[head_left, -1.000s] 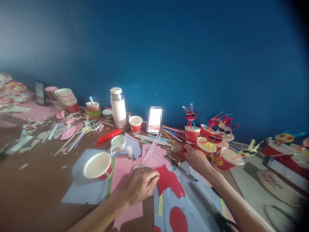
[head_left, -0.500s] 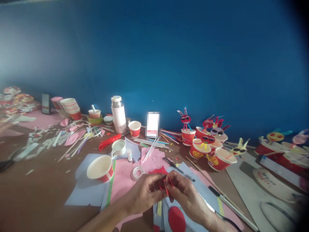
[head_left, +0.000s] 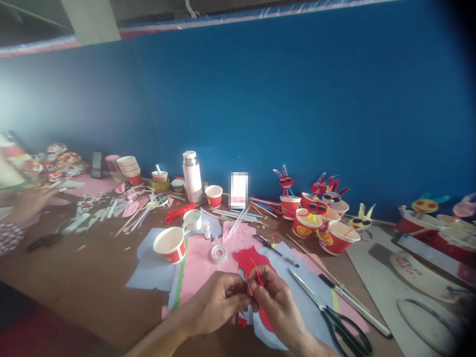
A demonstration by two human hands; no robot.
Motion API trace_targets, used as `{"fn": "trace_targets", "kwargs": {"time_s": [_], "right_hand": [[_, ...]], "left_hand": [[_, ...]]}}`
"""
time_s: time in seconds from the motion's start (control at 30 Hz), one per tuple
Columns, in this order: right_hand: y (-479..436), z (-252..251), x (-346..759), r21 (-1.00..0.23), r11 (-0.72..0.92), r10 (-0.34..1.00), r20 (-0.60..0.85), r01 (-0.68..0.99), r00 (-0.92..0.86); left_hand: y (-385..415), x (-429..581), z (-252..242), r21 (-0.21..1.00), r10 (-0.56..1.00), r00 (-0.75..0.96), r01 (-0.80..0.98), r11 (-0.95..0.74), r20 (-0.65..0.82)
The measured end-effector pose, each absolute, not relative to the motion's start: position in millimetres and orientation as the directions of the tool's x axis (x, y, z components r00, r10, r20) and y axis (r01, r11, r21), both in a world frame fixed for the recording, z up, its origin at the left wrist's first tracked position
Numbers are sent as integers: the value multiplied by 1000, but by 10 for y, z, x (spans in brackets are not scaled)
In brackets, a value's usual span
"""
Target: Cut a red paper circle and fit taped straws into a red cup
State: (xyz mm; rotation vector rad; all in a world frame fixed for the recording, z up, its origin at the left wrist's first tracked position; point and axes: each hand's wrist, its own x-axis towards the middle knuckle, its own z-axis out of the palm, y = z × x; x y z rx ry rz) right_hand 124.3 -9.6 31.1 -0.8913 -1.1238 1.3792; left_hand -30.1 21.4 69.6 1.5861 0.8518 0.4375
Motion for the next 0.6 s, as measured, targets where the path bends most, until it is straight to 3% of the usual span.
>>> {"fn": "trace_targets", "kwargs": {"time_s": [0.2, 0.27, 0.37, 0.47, 0.53, 0.6], "right_hand": [[-269, 247, 1064, -964, -21, 981, 31, -265, -190], [-344, 275, 1037, -975, -31, 972, 22, -218, -234], [-356, 367, 1120, -999, 47, 963, 50, -20, -263], [-187, 493, 1349, -988, 127, 967, 103, 87, -233], [-18, 554, 1534, -979, 168, 979, 152, 113, -137], [141, 572, 1700, -966, 176, 984, 175, 186, -24]], "left_hand": [[-66, -426, 656, 833, 797, 604, 424, -355, 33], [-170, -556, 648, 784, 813, 581, 494, -377, 25], [-337, -962, 602, 766, 854, 506, 593, -247, -116], [-497, -1584, 466, 789, 837, 370, 604, 114, -404], [-589, -2040, 313, 772, 849, 247, 582, 255, -467], [-671, -2472, 115, 733, 857, 183, 620, 280, -482]]}}
